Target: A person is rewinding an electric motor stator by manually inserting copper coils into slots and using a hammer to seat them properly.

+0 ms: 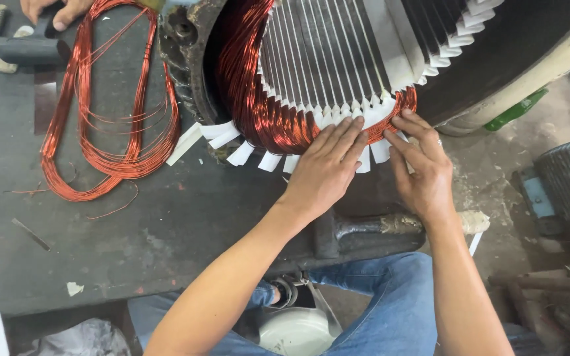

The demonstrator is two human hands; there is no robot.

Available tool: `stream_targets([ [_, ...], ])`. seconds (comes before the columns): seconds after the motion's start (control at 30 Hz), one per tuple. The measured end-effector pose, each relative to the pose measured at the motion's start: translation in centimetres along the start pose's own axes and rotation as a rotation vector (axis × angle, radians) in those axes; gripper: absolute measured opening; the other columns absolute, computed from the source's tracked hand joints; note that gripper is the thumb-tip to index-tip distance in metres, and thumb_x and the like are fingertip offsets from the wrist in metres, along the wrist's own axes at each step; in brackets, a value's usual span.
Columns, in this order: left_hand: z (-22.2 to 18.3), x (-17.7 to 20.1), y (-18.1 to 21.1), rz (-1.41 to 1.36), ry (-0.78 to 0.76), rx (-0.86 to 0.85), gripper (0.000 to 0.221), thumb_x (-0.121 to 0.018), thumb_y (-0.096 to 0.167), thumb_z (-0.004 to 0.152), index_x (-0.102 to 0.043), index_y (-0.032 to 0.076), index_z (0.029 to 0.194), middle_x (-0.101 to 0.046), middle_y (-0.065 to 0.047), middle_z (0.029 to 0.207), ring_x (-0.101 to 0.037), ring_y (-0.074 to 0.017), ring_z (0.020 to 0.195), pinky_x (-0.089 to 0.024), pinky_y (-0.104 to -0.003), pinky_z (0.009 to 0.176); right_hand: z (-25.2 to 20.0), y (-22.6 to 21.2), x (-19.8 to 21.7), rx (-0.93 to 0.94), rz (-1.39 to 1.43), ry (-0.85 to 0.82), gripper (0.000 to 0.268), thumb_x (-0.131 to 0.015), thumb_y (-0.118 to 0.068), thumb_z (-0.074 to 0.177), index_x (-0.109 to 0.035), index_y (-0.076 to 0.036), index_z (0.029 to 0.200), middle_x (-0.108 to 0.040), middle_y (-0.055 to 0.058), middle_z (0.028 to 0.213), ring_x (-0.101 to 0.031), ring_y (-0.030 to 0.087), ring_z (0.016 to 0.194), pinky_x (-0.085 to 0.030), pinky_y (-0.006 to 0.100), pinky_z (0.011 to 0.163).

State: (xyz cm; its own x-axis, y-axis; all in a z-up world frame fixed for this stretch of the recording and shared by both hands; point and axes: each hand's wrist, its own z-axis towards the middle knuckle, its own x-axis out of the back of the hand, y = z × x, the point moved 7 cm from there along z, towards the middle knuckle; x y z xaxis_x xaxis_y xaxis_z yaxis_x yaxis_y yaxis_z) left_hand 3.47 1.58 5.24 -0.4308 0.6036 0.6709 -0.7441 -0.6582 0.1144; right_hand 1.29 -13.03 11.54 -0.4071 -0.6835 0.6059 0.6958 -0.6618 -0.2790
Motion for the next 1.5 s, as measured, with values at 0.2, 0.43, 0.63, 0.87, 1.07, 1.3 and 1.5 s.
stream_targets([
  [0.2, 1.1, 0.8, 0.6, -0.042, 0.001, -0.042, 0.053, -0.075, 0.012, 0.096, -0.064, -0.004, 0.145, -0.061, -0.028, 0.152, -0.057, -0.0414, 0.146, -0.043, -0.053, 0.123, 0.0, 1.0, 0.7, -0.005, 0.000, 0.012, 0.028, -0.067, 0.012, 0.100, -0.077, 0.006, 0.126, -0.069, 0.027, 0.136, -0.061, 0.054, 0.137, -0.052, 0.062, 0.113],
  [0.43, 0.9, 0.6, 0.5, 0.024, -0.052, -0.039, 0.048, -0.065, 0.023, 0.109, -0.062, -0.002, 0.149, -0.055, -0.025, 0.161, -0.053, -0.0377, 0.151, -0.039, -0.051, 0.126, 0.2, 1.0, 1.1, 0.000, 0.096, 0.067, 0.028, -0.068, 0.008, 0.101, -0.078, 0.003, 0.126, -0.071, 0.023, 0.139, -0.062, 0.048, 0.141, -0.051, 0.056, 0.118],
  [0.63, 0.9, 0.8, 0.7, 0.053, -0.033, -0.055, 0.045, -0.065, 0.022, 0.110, -0.063, -0.003, 0.148, -0.057, -0.026, 0.158, -0.056, -0.0387, 0.148, -0.042, -0.051, 0.125, 0.0, 1.0, 1.2, 0.035, 0.097, 0.056, 0.027, -0.066, 0.006, 0.104, -0.078, 0.003, 0.127, -0.070, 0.023, 0.140, -0.061, 0.049, 0.141, -0.052, 0.058, 0.116],
  [0.87, 0.5, 0.3, 0.3, 0.042, -0.062, 0.013, 0.053, -0.072, 0.020, 0.104, -0.062, -0.001, 0.151, -0.053, -0.024, 0.162, -0.052, -0.0388, 0.151, -0.039, -0.051, 0.127, 0.1, 0.7, 0.5, 0.019, 0.064, 0.001, 0.028, -0.068, 0.013, 0.102, -0.076, 0.007, 0.128, -0.068, 0.028, 0.141, -0.060, 0.053, 0.140, -0.051, 0.062, 0.115],
  [1.07, 0.2, -0.1, 0.0, 0.022, -0.119, 0.040, 0.052, -0.069, 0.020, 0.109, -0.057, 0.002, 0.156, -0.048, -0.023, 0.166, -0.048, -0.0369, 0.156, -0.035, -0.052, 0.131, -0.3, 0.9, 0.2, 0.047, 0.069, 0.011, 0.026, -0.070, 0.015, 0.104, -0.077, 0.010, 0.129, -0.068, 0.029, 0.141, -0.059, 0.054, 0.141, -0.050, 0.062, 0.116],
  [1.3, 0.0, -0.5, -0.1, 0.053, -0.165, 0.036, 0.052, -0.065, 0.023, 0.111, -0.056, 0.002, 0.157, -0.045, -0.023, 0.169, -0.044, -0.0360, 0.159, -0.033, -0.052, 0.132, -0.3, 0.7, 0.1, 0.040, 0.072, 0.005, 0.025, -0.071, 0.017, 0.104, -0.077, 0.011, 0.128, -0.067, 0.030, 0.140, -0.057, 0.054, 0.143, -0.049, 0.064, 0.117],
  [1.5, -0.1, -0.7, -0.2, 0.049, -0.181, 0.035, 0.051, -0.063, 0.024, 0.112, -0.055, 0.003, 0.158, -0.043, -0.022, 0.170, -0.042, -0.0353, 0.160, -0.031, -0.052, 0.133, -0.3, 0.8, -0.1, 0.026, 0.052, 0.000, 0.026, -0.071, 0.018, 0.103, -0.077, 0.011, 0.127, -0.067, 0.029, 0.140, -0.058, 0.054, 0.143, -0.050, 0.063, 0.116],
])
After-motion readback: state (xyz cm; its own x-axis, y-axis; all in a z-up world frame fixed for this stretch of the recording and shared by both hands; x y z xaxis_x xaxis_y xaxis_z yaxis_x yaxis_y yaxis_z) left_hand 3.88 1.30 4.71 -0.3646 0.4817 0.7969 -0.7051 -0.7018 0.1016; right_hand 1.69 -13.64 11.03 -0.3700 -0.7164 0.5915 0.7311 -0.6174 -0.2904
